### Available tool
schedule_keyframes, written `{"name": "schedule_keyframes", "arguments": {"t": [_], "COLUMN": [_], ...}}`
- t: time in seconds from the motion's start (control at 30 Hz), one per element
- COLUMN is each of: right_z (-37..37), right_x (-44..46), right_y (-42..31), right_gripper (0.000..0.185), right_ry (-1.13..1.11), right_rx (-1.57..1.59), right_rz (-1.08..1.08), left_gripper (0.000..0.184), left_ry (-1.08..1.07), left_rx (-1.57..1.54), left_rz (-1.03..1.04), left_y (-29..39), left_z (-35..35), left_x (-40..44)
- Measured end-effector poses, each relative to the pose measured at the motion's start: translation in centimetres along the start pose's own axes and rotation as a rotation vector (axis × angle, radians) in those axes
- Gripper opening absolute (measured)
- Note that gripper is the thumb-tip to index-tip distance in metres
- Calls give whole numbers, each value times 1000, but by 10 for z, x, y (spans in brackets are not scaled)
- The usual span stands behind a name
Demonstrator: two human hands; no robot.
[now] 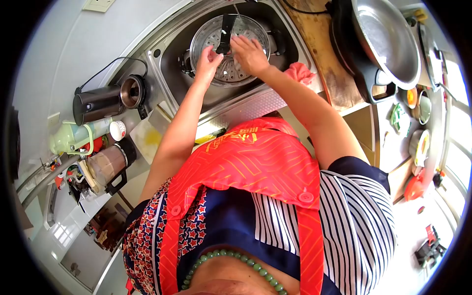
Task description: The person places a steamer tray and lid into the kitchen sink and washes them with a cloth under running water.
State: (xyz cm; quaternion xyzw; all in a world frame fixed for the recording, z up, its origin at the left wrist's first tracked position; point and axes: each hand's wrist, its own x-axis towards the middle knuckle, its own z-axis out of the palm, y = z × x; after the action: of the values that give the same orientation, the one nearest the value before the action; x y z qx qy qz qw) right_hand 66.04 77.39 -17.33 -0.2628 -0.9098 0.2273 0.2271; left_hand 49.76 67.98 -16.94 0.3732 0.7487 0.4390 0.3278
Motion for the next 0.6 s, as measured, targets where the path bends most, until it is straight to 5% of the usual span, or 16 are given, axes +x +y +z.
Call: {"name": "schedule_keyframes", "arguments": {"t": [0.17,0.3,0.43,0.5,0.6], "right_z": [-6,1,14,4,-3], "right_x": [-43,-9,1,-9,-36], "right_y": [-30,-62,-78,-82,-78], "right_gripper": [52,46,49,51,53], "right_ry": [-84,-72,54,13,5], "right_rx": [-154,-112,-121,-86,-22], "right_rz": [-197,-105,-51,-6,22], "left_gripper": [52,46,34,31,41], "left_ry": [-36,106,280,133,108], "left_rx": [30,99,192,65,217], "left_rz": [27,52,326,243,404], "left_y": [-4,-4,20,27,4], "left_z": [-6,-3,-13,-12,2], "left_x": [-29,-36,-50,-60,-64]}}
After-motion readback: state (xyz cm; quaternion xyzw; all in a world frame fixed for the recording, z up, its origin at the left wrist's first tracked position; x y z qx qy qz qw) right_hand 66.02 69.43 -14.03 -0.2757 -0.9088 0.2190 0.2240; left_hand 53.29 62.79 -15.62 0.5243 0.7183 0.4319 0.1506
